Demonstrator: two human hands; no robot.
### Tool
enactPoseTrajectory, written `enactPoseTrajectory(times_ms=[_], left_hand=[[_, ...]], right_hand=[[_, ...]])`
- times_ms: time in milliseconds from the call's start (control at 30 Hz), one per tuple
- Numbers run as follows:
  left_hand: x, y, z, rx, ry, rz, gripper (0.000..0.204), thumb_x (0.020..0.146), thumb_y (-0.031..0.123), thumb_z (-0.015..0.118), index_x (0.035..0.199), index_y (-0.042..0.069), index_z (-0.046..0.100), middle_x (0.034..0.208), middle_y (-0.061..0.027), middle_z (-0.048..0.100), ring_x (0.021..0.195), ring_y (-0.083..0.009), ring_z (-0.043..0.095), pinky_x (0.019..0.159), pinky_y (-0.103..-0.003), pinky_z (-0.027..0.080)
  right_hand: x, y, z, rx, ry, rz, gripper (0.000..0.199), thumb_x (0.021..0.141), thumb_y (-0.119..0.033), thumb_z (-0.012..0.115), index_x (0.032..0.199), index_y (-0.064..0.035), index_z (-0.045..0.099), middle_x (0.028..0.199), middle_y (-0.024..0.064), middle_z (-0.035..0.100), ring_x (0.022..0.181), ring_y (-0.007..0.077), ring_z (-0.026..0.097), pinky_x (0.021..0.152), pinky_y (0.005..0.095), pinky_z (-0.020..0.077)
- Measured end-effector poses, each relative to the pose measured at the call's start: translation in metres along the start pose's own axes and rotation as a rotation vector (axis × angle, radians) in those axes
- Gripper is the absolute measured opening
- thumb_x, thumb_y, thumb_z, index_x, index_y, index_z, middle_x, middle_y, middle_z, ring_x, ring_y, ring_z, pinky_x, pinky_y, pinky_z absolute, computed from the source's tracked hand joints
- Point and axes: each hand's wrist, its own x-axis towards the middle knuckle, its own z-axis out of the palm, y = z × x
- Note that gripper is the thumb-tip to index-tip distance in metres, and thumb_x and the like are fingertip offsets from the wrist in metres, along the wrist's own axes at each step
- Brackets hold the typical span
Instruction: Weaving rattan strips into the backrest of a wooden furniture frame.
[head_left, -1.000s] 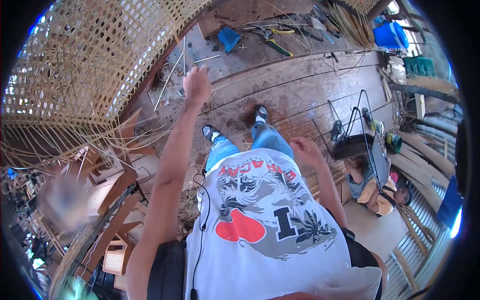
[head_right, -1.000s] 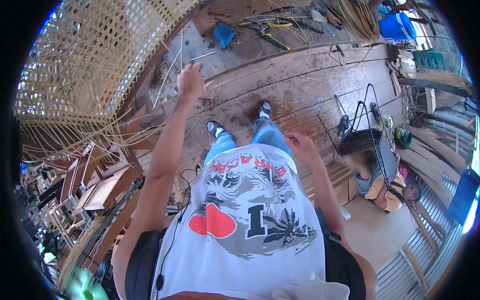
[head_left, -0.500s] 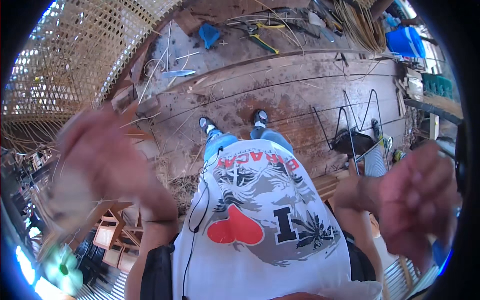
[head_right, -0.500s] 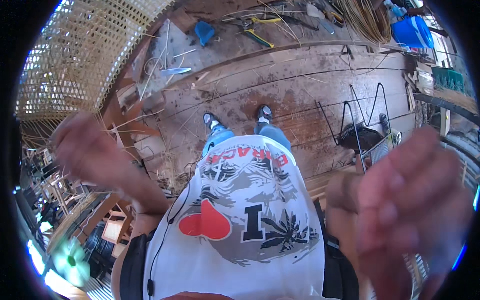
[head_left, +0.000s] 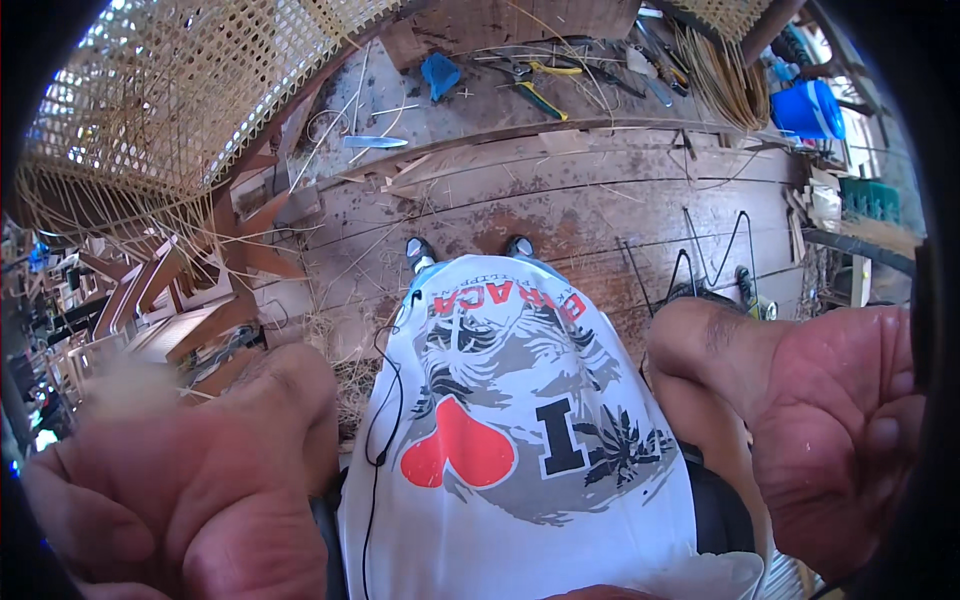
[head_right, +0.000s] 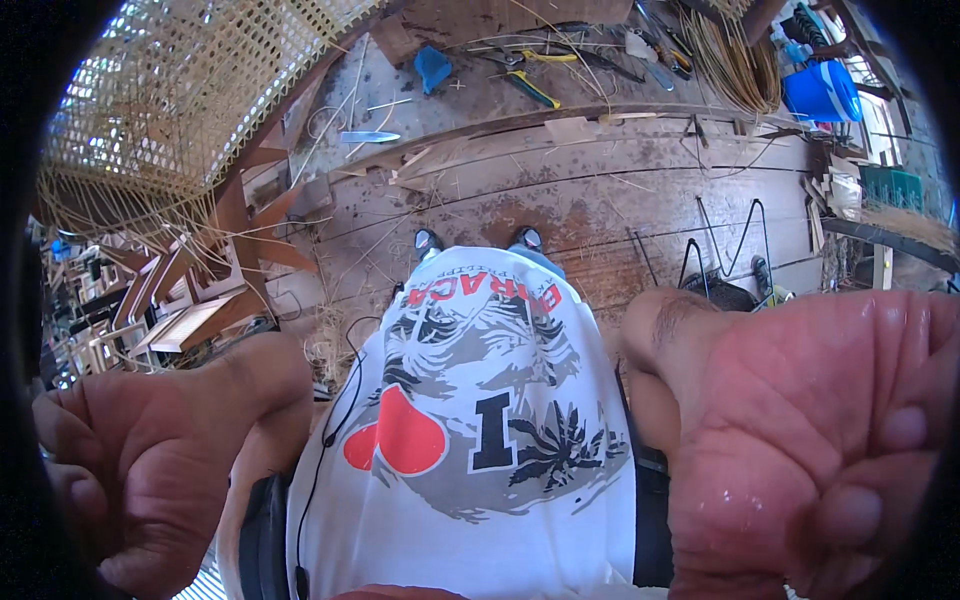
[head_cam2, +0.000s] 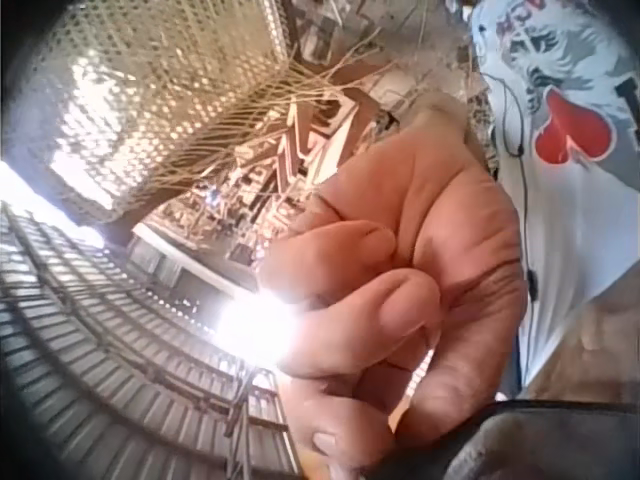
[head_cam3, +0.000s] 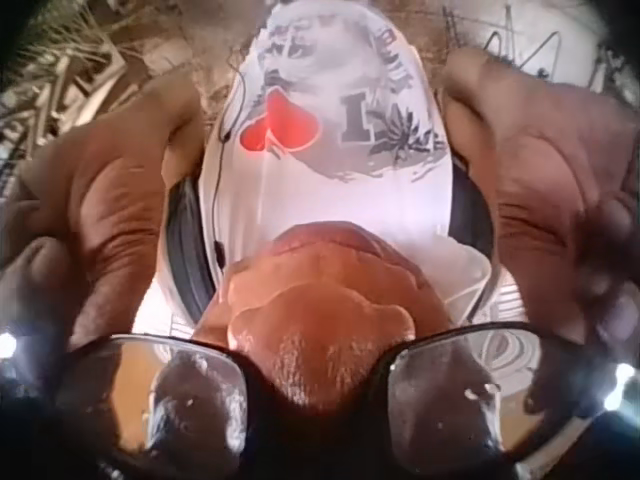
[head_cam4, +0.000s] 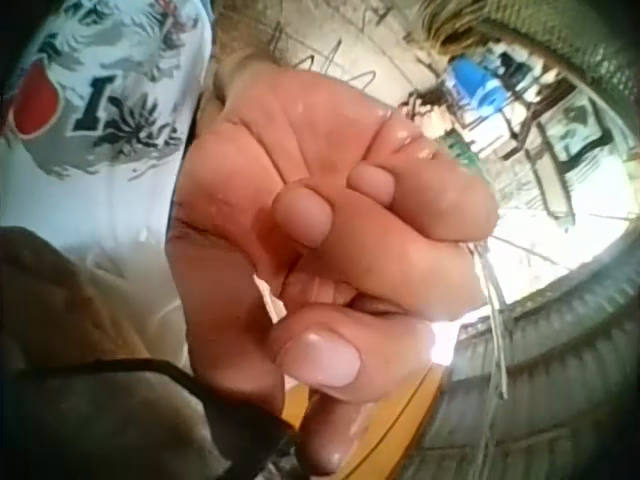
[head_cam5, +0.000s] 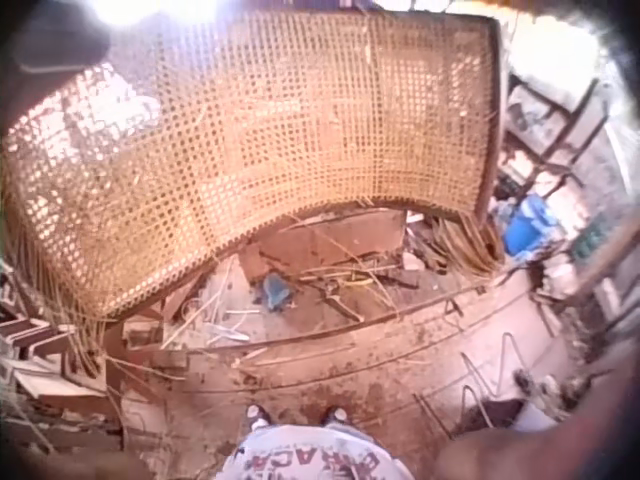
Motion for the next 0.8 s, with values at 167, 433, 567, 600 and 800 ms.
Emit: enactPoseTrajectory(times_ms=[167, 433, 567, 600, 800], left_hand=[[-0.019, 0.043, -0.031, 0.153, -0.022, -0.140, 0.022, 0.118, 0.026, 0.080, 0.128, 0.007, 0.079, 0.111, -0.0071, 0.080, 0.100, -0.0145, 0.074, 0.087, -0.030, 0.058], [-0.138, -0.033, -0.008, 0.072, 0.057, -0.294, 0.037, 0.112, 0.017, 0.089, 0.141, 0.001, 0.074, 0.107, -0.0069, 0.078, 0.098, -0.0181, 0.074, 0.090, -0.033, 0.059], [-0.345, -0.189, -0.071, 0.322, -0.766, -1.025, 0.063, 0.128, 0.058, 0.058, 0.140, -0.001, 0.076, 0.125, -0.0200, 0.086, 0.110, -0.0413, 0.081, 0.100, -0.053, 0.063], [-0.427, -0.213, -0.114, 0.326, -0.756, -1.030, 0.063, 0.128, 0.058, 0.058, 0.140, -0.001, 0.076, 0.125, -0.0200, 0.086, 0.110, -0.0413, 0.081, 0.100, -0.053, 0.063], [-0.538, -0.211, -0.160, -0.106, -1.157, -1.434, 0.069, 0.117, 0.067, 0.075, 0.148, 0.006, 0.083, 0.134, -0.0166, 0.086, 0.122, -0.0262, 0.079, 0.107, -0.044, 0.062]], right_hand=[[0.008, -0.039, -0.013, -0.085, 0.022, -0.084, 0.028, 0.117, -0.037, 0.072, 0.125, -0.0131, 0.085, 0.107, -0.0016, 0.074, 0.091, 0.0127, 0.067, 0.084, 0.0376, 0.0530], [-0.085, -0.071, 0.071, 0.026, -0.091, 0.355, 0.011, 0.117, -0.009, 0.076, 0.126, -0.0027, 0.080, 0.106, 0.0047, 0.075, 0.094, 0.0142, 0.073, 0.083, 0.0361, 0.0584], [-0.135, 0.010, 0.114, -0.030, -0.534, 0.486, 0.016, 0.116, -0.012, 0.081, 0.122, -0.0043, 0.069, 0.115, 0.0128, 0.073, 0.103, 0.0364, 0.078, 0.084, 0.0494, 0.0613], [-0.163, 0.032, 0.123, -0.024, -0.540, 0.479, 0.016, 0.116, -0.012, 0.081, 0.122, -0.0043, 0.069, 0.115, 0.0128, 0.073, 0.103, 0.0364, 0.078, 0.084, 0.0494, 0.0613], [-0.285, 0.121, 0.110, -0.237, -0.762, 0.334, 0.020, 0.114, -0.009, 0.072, 0.130, -0.0020, 0.061, 0.126, 0.0210, 0.069, 0.120, 0.0458, 0.074, 0.098, 0.0571, 0.0631]])
